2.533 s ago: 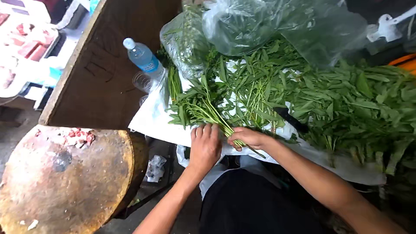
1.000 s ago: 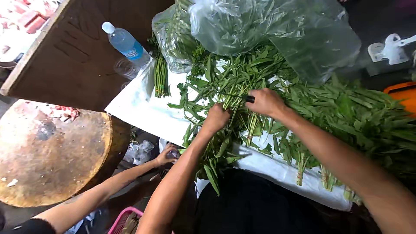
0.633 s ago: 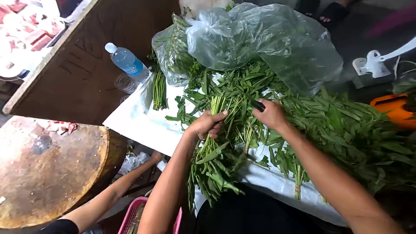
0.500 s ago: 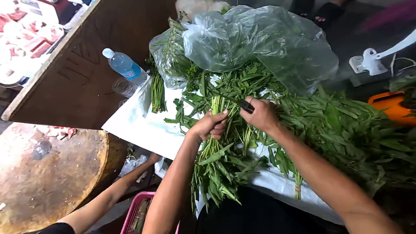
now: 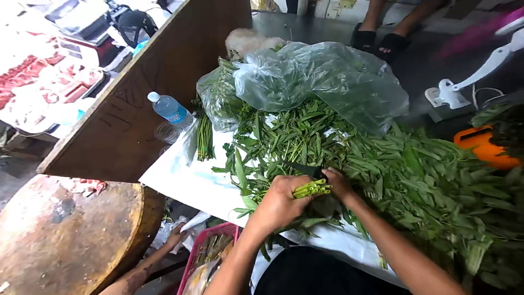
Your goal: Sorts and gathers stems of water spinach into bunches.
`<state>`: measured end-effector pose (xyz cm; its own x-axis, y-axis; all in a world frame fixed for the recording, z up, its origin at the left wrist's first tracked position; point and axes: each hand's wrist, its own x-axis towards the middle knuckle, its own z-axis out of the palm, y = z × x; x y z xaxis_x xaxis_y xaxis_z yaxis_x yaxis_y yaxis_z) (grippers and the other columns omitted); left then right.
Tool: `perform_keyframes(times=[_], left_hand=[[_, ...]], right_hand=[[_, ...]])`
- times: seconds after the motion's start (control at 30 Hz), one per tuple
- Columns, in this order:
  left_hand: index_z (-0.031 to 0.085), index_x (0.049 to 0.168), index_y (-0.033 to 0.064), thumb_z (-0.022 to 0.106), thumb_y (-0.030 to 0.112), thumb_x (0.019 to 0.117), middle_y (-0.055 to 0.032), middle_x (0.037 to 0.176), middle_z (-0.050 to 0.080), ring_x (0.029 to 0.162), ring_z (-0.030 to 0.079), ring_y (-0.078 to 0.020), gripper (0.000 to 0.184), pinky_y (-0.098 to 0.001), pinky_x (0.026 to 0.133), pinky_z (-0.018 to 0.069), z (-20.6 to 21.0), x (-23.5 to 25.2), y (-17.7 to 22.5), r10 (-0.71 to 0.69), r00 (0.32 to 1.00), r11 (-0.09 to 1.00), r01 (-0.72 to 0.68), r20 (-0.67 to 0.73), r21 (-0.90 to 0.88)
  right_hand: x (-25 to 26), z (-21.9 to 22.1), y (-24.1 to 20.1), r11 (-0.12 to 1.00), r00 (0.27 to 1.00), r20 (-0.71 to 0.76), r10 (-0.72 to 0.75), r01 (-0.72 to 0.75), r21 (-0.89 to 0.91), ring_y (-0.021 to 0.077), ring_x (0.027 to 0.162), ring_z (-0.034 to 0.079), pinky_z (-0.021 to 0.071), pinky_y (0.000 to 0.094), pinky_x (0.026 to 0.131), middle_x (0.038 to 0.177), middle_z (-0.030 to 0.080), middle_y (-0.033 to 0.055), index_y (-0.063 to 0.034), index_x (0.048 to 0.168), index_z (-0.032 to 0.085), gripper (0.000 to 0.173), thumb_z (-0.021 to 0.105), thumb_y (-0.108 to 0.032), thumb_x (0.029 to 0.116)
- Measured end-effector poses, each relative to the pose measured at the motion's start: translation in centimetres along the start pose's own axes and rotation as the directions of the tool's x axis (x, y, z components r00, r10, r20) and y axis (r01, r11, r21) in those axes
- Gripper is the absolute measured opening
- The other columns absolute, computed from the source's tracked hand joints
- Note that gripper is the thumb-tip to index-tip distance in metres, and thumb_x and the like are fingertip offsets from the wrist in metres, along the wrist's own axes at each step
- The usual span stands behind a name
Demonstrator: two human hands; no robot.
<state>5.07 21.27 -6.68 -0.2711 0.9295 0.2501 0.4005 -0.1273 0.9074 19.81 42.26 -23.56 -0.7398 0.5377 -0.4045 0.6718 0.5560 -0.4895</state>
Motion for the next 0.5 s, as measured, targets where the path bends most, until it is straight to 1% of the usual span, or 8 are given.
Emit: perform_keyframes(times=[0.07,0.13,0.2,0.3,0.37,0.43,0.47,0.5], left_hand=[[0.072,0.096,0.0014,0.067,0.012,0.0961,-0.0045,0.085,0.073,0.082,0.068,-0.0047,0.011,-0.0237,0.078,0.0553,0.0,0.0,-0.2,-0.027,1.000,0.999,0.027,-0.005,0.045],[0.072,0.095,0.0027,0.067,0.014,0.0957,-0.0041,0.082,0.071,0.078,0.066,-0.0062,0.012,-0.0262,0.075,0.0548,0.1,0.0,-0.5,-0.082,0.997,0.991,0.083,-0.011,0.101],[0.073,0.096,0.0055,0.069,0.022,0.0974,-0.0020,0.081,0.071,0.076,0.066,-0.0056,0.018,-0.0278,0.074,0.0557,0.3,0.2,-0.9,-0.173,0.985,0.975,0.173,-0.012,0.141],[0.074,0.095,0.0098,0.070,0.024,0.0971,0.0006,0.076,0.069,0.067,0.063,-0.0059,0.015,-0.0300,0.066,0.0541,0.5,1.1,-1.6,-0.290,0.957,0.942,0.281,0.019,0.183],[0.073,0.091,0.0105,0.071,0.022,0.0966,0.0004,0.071,0.066,0.062,0.061,-0.0088,0.013,-0.0328,0.060,0.0520,0.7,1.9,-1.7,-0.316,0.947,0.928,0.295,0.060,0.228],[0.069,0.085,0.0088,0.069,0.015,0.0950,-0.0014,0.067,0.061,0.060,0.058,-0.0123,0.012,-0.0355,0.056,0.0493,1.2,2.6,-1.8,-0.300,0.948,0.928,0.265,0.103,0.263],[0.068,0.083,0.0074,0.067,0.011,0.0933,-0.0028,0.066,0.061,0.060,0.059,-0.0139,0.011,-0.0370,0.056,0.0497,1.5,2.9,-1.9,-0.293,0.950,0.931,0.256,0.112,0.261],[0.068,0.084,0.0068,0.066,0.011,0.0952,-0.0032,0.066,0.061,0.059,0.058,-0.0136,0.012,-0.0359,0.055,0.0492,1.5,3.2,-2.1,-0.311,0.944,0.931,0.279,0.108,0.236]], right_hand=[[-0.5,0.2,0.4,0.998,0.999,0.041,0.025,-0.022,-0.058,0.0413,0.132,0.052,0.0391,0.0589,0.112,0.138,0.057,0.0242,-0.0002,0.133,0.064,0.047,0.068,-0.026,0.0943],[-1.9,-1.6,-1.2,0.994,0.999,-0.034,-0.030,0.033,0.108,0.0406,0.135,0.050,0.0389,0.0577,0.114,0.143,0.055,0.0243,0.0010,0.135,0.063,0.048,0.067,-0.028,0.0966],[-3.9,-4.6,-3.6,0.929,0.983,-0.160,-0.090,0.141,0.341,0.0358,0.138,0.049,0.0403,0.0537,0.115,0.147,0.052,0.0234,0.0005,0.141,0.058,0.051,0.060,-0.031,0.1014],[-6.8,-9.4,-7.2,0.747,0.882,-0.382,-0.277,0.447,0.492,0.0221,0.137,0.053,0.0467,0.0427,0.113,0.150,0.053,0.0121,-0.0035,0.150,0.048,0.062,0.041,-0.048,0.1067],[-7.8,-11.7,-10.0,0.617,0.747,-0.474,-0.466,0.659,0.430,0.0225,0.144,0.046,0.0423,0.0428,0.118,0.159,0.044,0.0140,0.0025,0.155,0.034,0.080,0.028,-0.061,0.1066],[-7.9,-11.9,-12.3,0.625,0.686,-0.399,-0.608,0.724,0.293,0.0204,0.151,0.035,0.0323,0.0407,0.125,0.163,0.036,0.0152,0.0055,0.157,0.029,0.084,0.026,-0.061,0.1065],[-7.5,-11.5,-12.7,0.635,0.701,-0.330,-0.632,0.713,0.298,0.0188,0.152,0.033,0.0294,0.0396,0.126,0.164,0.035,0.0125,0.0025,0.159,0.030,0.083,0.028,-0.061,0.1059],[-7.1,-11.3,-12.6,0.610,0.720,-0.290,-0.631,0.691,0.388,0.0181,0.153,0.032,0.0305,0.0387,0.126,0.166,0.034,0.0110,0.0013,0.160,0.028,0.083,0.028,-0.062,0.1057]])
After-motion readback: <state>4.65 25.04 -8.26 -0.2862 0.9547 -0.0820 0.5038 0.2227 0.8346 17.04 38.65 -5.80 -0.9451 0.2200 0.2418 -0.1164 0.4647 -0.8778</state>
